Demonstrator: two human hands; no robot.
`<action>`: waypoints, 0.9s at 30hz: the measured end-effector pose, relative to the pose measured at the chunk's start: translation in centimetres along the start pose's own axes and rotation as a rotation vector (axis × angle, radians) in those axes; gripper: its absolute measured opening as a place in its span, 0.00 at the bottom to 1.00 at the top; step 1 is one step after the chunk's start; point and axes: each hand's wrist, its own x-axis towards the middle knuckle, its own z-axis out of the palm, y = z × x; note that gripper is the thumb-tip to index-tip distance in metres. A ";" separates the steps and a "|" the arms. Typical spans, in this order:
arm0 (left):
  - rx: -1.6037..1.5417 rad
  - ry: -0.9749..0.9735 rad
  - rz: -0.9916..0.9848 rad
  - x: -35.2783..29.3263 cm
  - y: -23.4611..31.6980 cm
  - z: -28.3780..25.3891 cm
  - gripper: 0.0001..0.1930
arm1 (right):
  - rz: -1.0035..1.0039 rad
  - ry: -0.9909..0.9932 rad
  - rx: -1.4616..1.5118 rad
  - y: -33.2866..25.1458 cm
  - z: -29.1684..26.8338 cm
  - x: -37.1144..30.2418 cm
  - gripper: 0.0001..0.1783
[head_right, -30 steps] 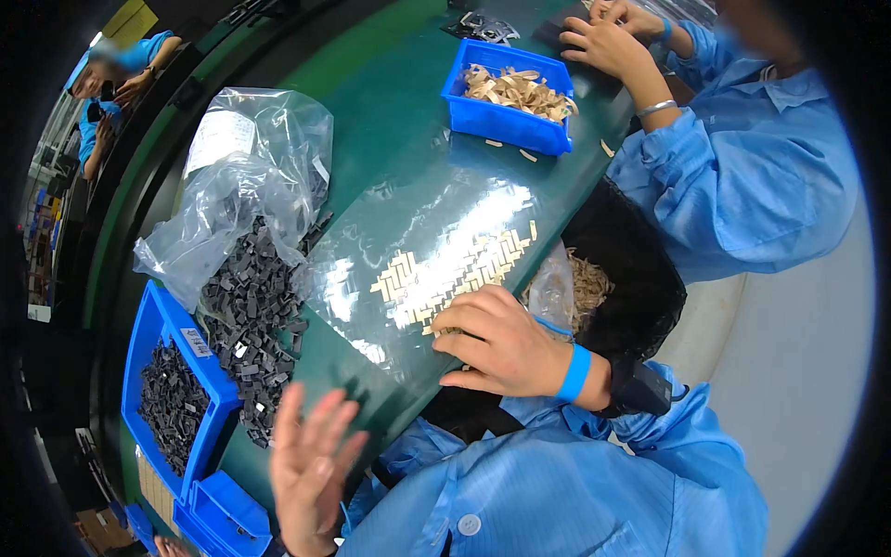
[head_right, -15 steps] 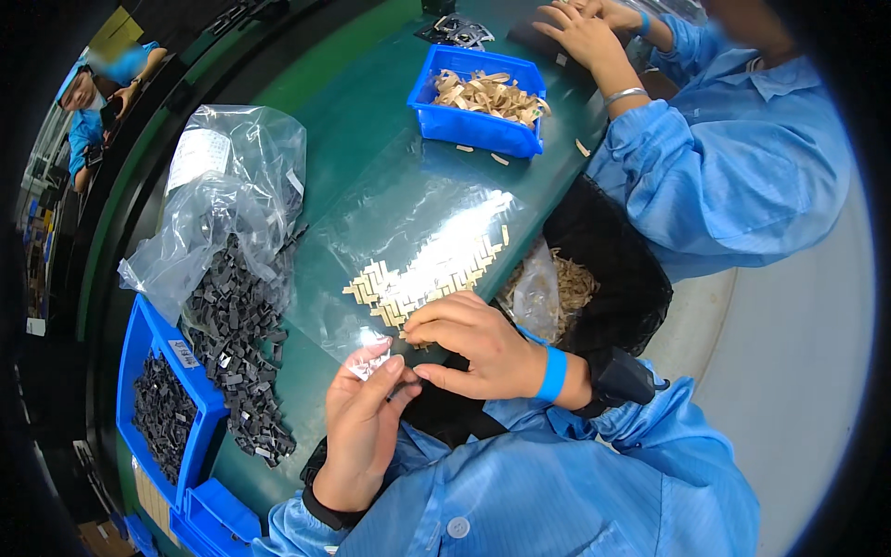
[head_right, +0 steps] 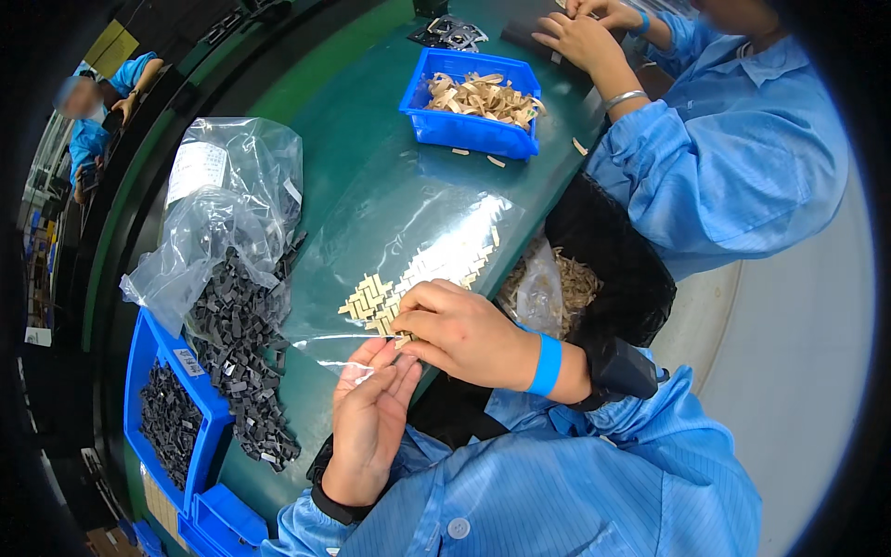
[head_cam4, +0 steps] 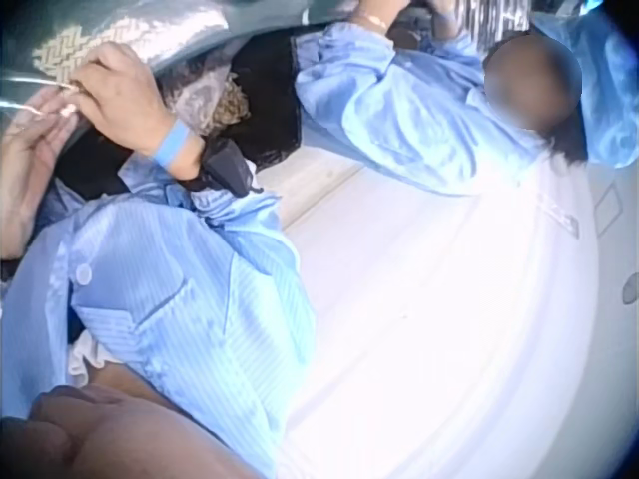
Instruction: Assembling small plastic and metal components at a factory workbench.
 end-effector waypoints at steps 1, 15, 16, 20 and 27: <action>-0.015 0.006 0.000 0.1 0.0 0.0 0.15 | -0.011 0.009 -0.018 0.0 0.0 0.0 0.10; 0.074 0.011 0.129 -1.4 0.8 -0.4 0.30 | 0.270 0.068 0.372 -1.1 -0.4 0.3 0.04; 0.074 0.011 0.128 -1.9 0.7 -0.7 0.30 | 0.312 0.111 0.458 -1.1 -0.5 0.5 0.04; 0.691 0.182 0.841 -3.8 1.3 -1.5 0.31 | 0.315 0.083 0.593 -1.4 -0.5 0.7 0.03; 0.535 -0.030 0.578 -4.6 1.6 -1.7 0.10 | 0.312 0.020 0.776 -4.8 0.9 1.2 0.04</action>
